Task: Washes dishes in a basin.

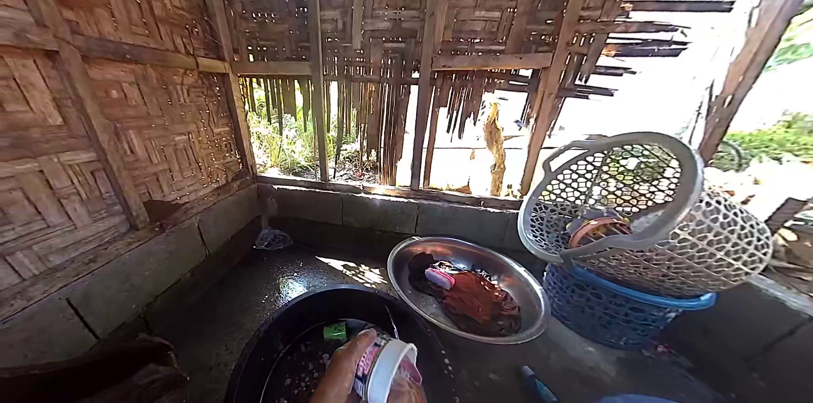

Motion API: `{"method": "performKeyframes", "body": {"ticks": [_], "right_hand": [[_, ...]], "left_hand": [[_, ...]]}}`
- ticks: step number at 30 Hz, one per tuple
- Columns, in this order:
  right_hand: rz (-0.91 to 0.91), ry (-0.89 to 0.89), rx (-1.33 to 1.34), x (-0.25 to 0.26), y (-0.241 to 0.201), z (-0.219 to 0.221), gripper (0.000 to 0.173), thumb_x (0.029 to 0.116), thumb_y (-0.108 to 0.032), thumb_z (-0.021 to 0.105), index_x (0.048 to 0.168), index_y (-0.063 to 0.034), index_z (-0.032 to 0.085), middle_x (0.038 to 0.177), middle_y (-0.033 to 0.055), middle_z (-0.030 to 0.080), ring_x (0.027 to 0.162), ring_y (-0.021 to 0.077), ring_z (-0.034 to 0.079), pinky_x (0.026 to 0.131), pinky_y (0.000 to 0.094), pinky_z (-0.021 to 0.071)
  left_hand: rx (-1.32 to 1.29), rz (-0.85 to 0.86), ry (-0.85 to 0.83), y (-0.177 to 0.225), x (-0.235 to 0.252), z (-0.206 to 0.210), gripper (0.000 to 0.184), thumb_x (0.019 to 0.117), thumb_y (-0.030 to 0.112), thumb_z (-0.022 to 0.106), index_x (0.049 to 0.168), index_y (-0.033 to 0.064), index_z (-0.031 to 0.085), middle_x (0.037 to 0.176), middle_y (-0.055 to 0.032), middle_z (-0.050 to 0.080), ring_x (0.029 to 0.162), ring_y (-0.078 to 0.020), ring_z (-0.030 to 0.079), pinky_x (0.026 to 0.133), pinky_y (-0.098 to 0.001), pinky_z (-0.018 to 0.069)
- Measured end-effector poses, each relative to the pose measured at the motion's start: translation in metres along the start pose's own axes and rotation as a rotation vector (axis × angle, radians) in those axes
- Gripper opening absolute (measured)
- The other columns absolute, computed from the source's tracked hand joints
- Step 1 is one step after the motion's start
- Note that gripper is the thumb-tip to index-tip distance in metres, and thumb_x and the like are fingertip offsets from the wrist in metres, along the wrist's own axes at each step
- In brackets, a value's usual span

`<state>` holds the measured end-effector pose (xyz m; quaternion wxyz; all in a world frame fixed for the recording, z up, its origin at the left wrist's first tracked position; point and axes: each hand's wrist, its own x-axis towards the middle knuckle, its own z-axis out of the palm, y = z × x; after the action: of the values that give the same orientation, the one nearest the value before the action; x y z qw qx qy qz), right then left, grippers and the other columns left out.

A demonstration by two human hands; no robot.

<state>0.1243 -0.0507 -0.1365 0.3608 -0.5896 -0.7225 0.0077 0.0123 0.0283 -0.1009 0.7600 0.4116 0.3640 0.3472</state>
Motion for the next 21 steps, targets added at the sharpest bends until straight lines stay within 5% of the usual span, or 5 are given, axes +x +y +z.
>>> {"method": "performKeyframes", "body": {"ticks": [4, 8, 10, 15, 21], "right_hand": [[0.488, 0.091, 0.942, 0.016, -0.025, -0.015, 0.061, 0.0823, 0.0, 0.076, 0.134, 0.0107, 0.045, 0.114, 0.0131, 0.068, 0.104, 0.0093, 0.068, 0.094, 0.0257, 0.0568], [0.111, -0.018, 0.077, -0.001, -0.014, -0.004, 0.029, 0.0882, -0.007, 0.067, 0.109, 0.0117, 0.071, 0.11, 0.0226, 0.074, 0.111, 0.0319, 0.07, 0.102, 0.0439, 0.0526], [-0.107, 0.007, -0.181, -0.007, 0.0, 0.004, 0.018, 0.0821, -0.002, 0.068, 0.097, 0.0041, 0.076, 0.099, 0.0217, 0.076, 0.098, 0.0381, 0.074, 0.088, 0.0532, 0.0581], [0.22, 0.064, 0.386, 0.019, -0.017, -0.023, 0.041, 0.0848, -0.013, 0.076, 0.114, 0.0131, 0.066, 0.107, 0.0236, 0.072, 0.105, 0.0291, 0.071, 0.098, 0.0438, 0.0546], [0.314, 0.225, 0.668, 0.059, -0.015, -0.062, 0.059, 0.0955, -0.049, 0.059, 0.119, 0.0049, 0.062, 0.1, 0.0094, 0.069, 0.092, 0.0104, 0.065, 0.086, 0.0319, 0.0549]], "left_hand": [[-0.021, 0.145, -0.032, -0.005, 0.007, 0.0, 0.033, 0.1043, 0.025, 0.048, 0.121, 0.001, 0.063, 0.106, -0.0121, 0.072, 0.097, -0.0199, 0.07, 0.086, -0.0377, 0.0595], [-0.019, 0.084, -0.019, -0.005, 0.007, 0.005, 0.032, 0.1068, 0.024, 0.044, 0.116, 0.0013, 0.064, 0.097, -0.0089, 0.072, 0.09, -0.0172, 0.07, 0.082, -0.0368, 0.0595], [0.009, 0.025, -0.015, -0.003, 0.004, 0.002, 0.035, 0.1084, 0.027, 0.043, 0.118, 0.0007, 0.063, 0.095, -0.0098, 0.071, 0.087, -0.0183, 0.071, 0.08, -0.0376, 0.06], [-0.113, 0.146, -0.099, -0.007, 0.0, 0.007, 0.041, 0.1029, 0.032, 0.047, 0.132, 0.0043, 0.056, 0.115, -0.0102, 0.069, 0.105, -0.0188, 0.068, 0.091, -0.0384, 0.0578], [-0.514, 0.057, 0.003, 0.007, -0.011, 0.038, 0.045, 0.1099, 0.043, 0.03, 0.12, 0.0097, 0.06, 0.103, -0.0103, 0.072, 0.094, -0.0216, 0.072, 0.079, -0.0392, 0.0619]]}}
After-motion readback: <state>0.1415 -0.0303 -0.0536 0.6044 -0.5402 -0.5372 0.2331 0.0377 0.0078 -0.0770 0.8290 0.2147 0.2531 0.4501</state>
